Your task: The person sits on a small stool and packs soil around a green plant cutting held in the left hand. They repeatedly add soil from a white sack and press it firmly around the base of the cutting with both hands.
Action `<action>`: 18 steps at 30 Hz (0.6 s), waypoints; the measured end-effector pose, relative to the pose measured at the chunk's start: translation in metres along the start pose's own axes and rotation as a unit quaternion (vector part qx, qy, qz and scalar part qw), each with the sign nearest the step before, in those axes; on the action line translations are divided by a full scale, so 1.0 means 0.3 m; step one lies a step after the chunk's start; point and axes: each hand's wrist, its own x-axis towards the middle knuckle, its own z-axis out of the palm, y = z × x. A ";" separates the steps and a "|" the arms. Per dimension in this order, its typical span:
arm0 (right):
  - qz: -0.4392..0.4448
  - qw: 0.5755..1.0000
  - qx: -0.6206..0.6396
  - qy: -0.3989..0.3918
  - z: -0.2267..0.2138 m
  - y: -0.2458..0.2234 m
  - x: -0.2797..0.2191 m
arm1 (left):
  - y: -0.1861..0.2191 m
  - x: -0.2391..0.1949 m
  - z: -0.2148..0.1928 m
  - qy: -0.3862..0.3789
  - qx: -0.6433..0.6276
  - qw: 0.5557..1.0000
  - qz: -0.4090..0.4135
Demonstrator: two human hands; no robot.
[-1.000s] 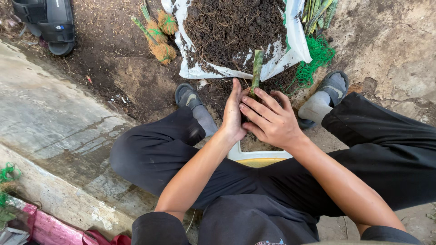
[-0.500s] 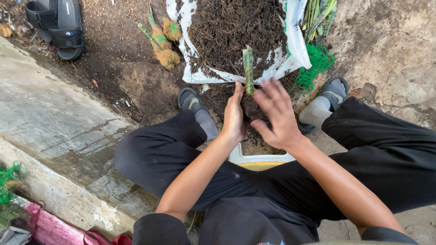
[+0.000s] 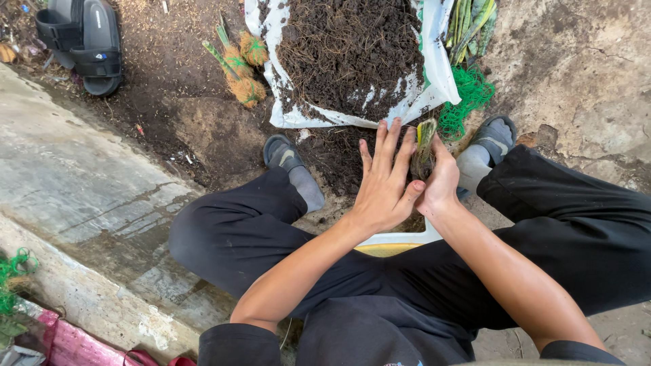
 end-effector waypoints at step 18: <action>-0.371 0.642 -0.649 -0.172 0.246 -0.090 -0.151 | -0.152 0.056 -0.046 0.133 -0.668 0.667 -0.302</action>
